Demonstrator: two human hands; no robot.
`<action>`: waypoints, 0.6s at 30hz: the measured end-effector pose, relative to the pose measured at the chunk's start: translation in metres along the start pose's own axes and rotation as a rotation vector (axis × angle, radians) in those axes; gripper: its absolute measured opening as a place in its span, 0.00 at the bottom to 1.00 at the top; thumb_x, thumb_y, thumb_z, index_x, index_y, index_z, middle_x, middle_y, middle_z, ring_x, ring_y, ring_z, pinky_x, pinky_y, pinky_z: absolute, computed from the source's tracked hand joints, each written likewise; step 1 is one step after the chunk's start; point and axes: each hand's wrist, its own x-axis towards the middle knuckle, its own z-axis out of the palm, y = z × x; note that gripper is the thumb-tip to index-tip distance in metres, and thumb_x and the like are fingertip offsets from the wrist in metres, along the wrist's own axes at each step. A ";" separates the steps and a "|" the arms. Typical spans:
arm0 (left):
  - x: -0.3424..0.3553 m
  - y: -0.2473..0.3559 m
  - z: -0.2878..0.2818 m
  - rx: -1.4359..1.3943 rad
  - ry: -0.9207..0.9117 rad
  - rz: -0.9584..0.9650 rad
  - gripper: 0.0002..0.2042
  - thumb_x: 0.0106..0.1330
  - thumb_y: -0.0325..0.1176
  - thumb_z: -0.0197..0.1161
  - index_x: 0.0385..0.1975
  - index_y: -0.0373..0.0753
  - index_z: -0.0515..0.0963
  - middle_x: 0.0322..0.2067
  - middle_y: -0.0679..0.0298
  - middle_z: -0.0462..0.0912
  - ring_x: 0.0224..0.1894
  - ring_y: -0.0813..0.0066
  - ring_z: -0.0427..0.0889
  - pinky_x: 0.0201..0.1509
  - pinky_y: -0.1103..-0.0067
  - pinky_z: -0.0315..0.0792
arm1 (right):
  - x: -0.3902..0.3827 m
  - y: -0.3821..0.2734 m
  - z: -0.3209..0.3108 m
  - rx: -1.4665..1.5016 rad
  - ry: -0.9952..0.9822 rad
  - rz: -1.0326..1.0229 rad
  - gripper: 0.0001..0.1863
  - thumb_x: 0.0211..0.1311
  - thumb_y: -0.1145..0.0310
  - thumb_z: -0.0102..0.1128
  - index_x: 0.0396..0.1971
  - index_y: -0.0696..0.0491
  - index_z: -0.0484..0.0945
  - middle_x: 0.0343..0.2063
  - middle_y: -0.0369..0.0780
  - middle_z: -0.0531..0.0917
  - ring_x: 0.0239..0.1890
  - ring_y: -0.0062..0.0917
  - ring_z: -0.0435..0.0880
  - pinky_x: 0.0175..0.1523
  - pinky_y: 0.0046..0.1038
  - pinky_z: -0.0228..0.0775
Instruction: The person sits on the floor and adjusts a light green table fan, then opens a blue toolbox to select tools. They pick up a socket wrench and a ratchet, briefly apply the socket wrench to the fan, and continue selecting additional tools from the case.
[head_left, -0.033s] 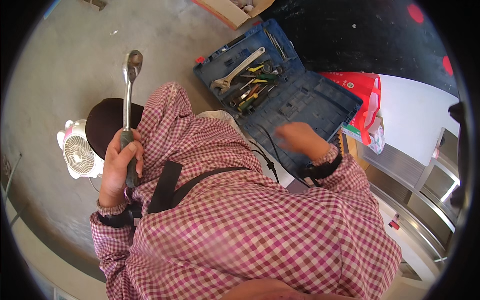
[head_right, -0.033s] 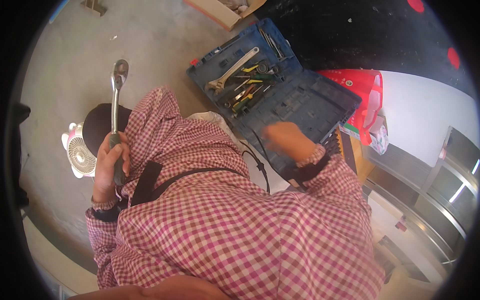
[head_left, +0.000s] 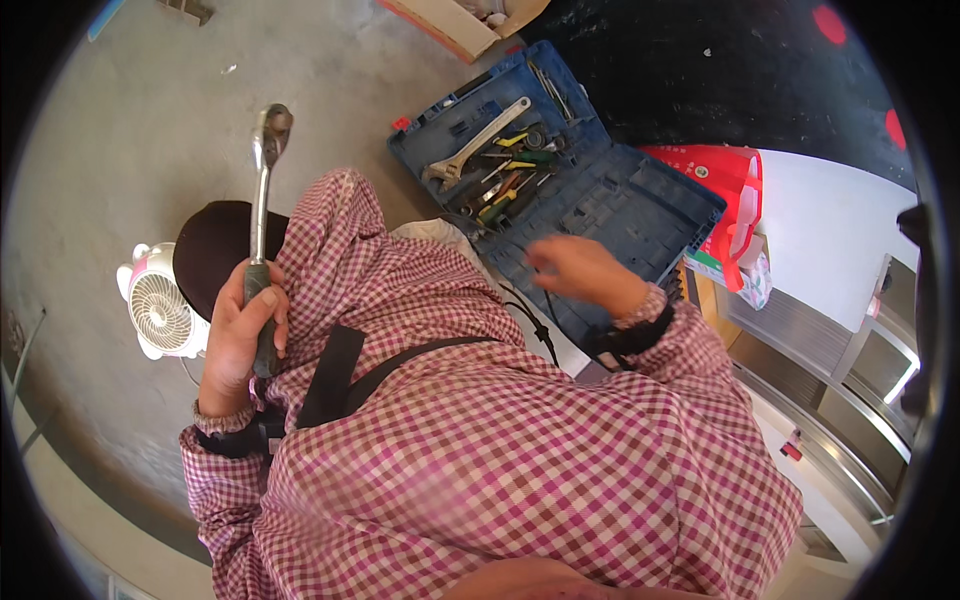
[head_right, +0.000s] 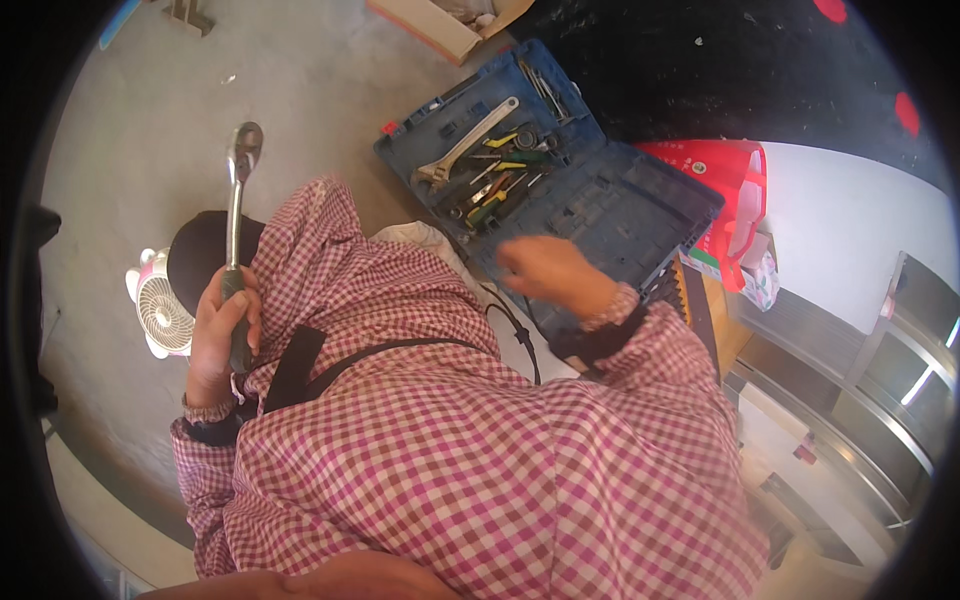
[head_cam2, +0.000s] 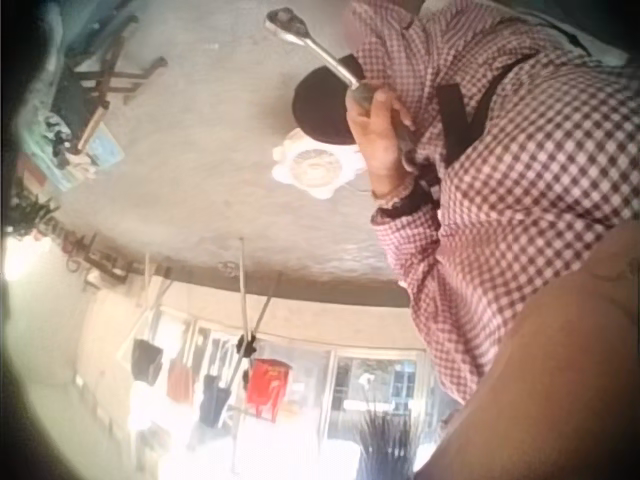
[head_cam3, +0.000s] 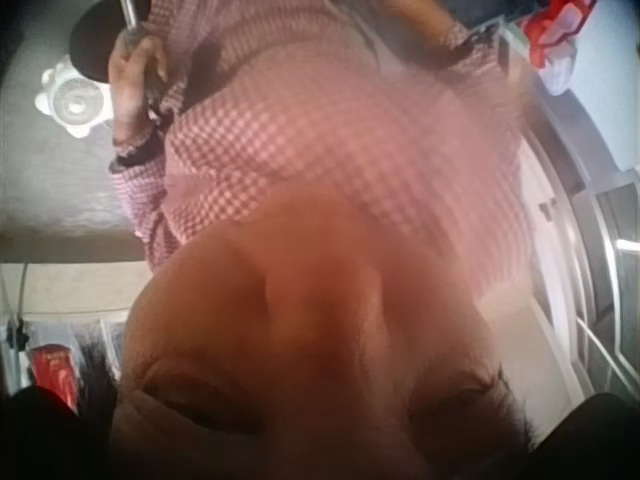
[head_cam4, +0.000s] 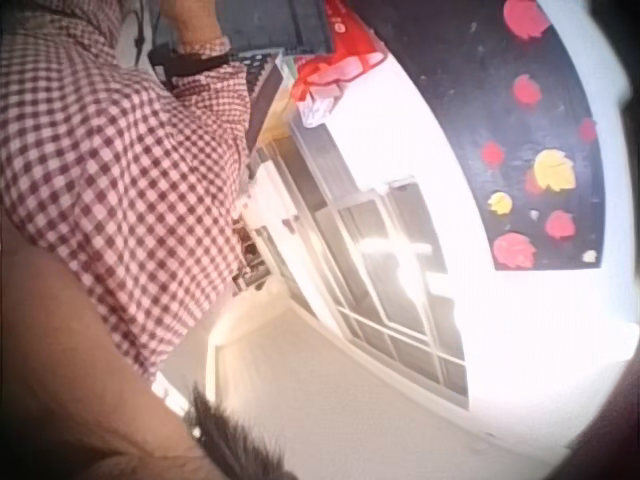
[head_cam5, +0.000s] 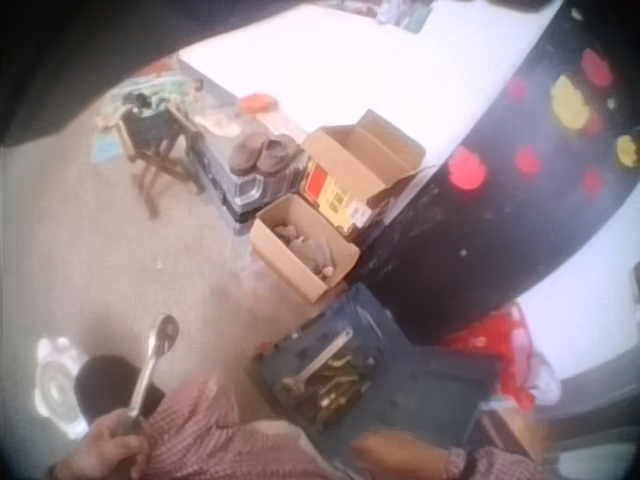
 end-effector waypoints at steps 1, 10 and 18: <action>0.005 0.006 0.005 0.031 -0.003 0.003 0.10 0.66 0.30 0.55 0.42 0.35 0.67 0.22 0.65 0.72 0.16 0.82 0.71 0.18 0.86 0.66 | 0.021 -0.011 -0.003 0.197 0.119 -0.086 0.16 0.55 0.64 0.64 0.41 0.56 0.77 0.33 0.42 0.83 0.39 0.35 0.83 0.42 0.32 0.74; 0.022 0.040 0.072 0.260 -0.253 0.008 0.12 0.65 0.28 0.58 0.45 0.33 0.69 0.22 0.69 0.73 0.18 0.84 0.72 0.22 0.86 0.66 | 0.110 -0.130 -0.014 1.855 -0.242 -0.247 0.15 0.72 0.62 0.50 0.52 0.53 0.71 0.48 0.38 0.77 0.49 0.23 0.77 0.55 0.27 0.69; 0.035 0.028 0.064 0.677 -0.077 0.550 0.18 0.62 0.24 0.61 0.52 0.31 0.71 0.31 0.62 0.77 0.30 0.77 0.77 0.30 0.80 0.73 | 0.111 -0.084 -0.013 2.153 0.135 -0.253 0.11 0.70 0.64 0.50 0.37 0.55 0.76 0.37 0.43 0.82 0.41 0.32 0.82 0.49 0.34 0.75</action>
